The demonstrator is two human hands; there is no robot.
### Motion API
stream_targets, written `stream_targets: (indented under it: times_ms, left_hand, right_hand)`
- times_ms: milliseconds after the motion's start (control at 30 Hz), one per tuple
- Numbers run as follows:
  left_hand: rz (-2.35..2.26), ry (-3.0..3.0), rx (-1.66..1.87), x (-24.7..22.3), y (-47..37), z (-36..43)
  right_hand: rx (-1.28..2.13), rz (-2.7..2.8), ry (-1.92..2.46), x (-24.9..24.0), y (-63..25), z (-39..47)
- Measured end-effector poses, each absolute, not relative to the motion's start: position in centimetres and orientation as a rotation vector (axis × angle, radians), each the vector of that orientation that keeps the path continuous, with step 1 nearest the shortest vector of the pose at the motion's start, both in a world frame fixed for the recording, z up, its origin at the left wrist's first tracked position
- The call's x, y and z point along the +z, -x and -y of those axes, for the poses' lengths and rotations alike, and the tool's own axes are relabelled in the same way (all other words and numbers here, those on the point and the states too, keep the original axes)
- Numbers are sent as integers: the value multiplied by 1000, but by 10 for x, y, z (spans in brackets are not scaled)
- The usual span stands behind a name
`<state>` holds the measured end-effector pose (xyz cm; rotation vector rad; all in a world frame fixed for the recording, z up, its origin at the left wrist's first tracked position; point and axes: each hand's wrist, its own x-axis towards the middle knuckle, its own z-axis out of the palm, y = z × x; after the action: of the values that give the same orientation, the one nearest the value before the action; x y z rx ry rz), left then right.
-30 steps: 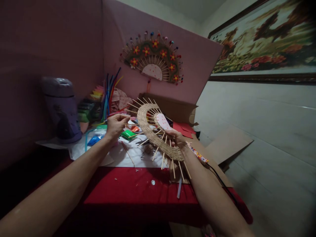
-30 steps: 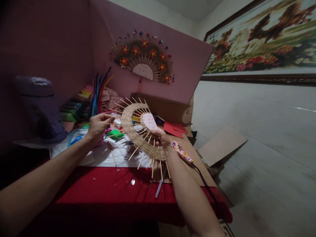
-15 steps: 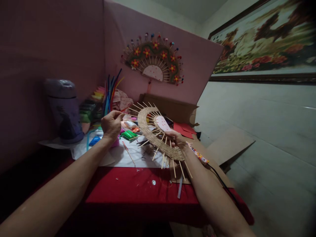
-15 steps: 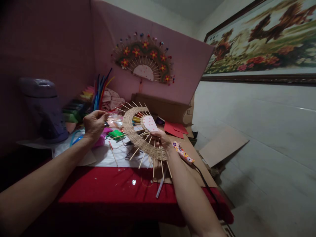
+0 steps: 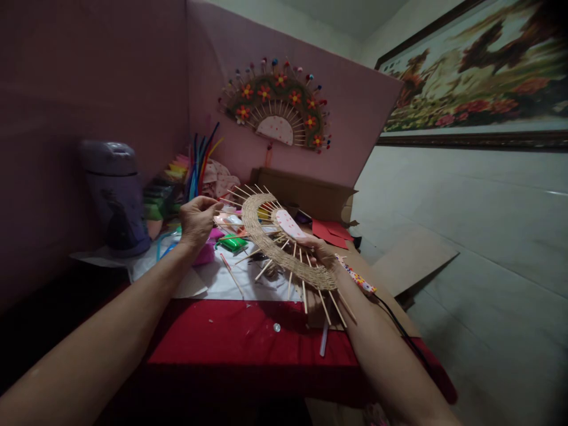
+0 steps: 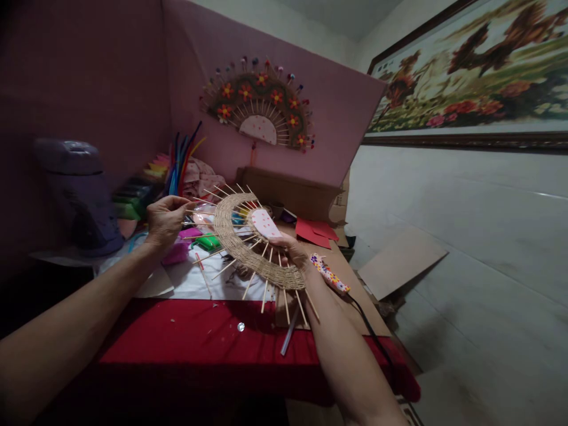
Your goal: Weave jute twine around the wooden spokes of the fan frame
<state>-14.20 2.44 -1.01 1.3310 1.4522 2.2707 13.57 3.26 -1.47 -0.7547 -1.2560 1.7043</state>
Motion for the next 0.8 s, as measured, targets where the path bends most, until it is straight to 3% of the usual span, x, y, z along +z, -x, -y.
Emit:
stream_targets:
  times_ms: [400, 800]
  left_hand:
    - [-1020, -1269, 1819, -23, 99, -15]
    - [-1205, -1599, 1240, -50, 67, -7]
  right_hand:
    - [1921, 1082, 742, -17, -137, -44]
    - [1846, 914, 658, -12, -139, -49]
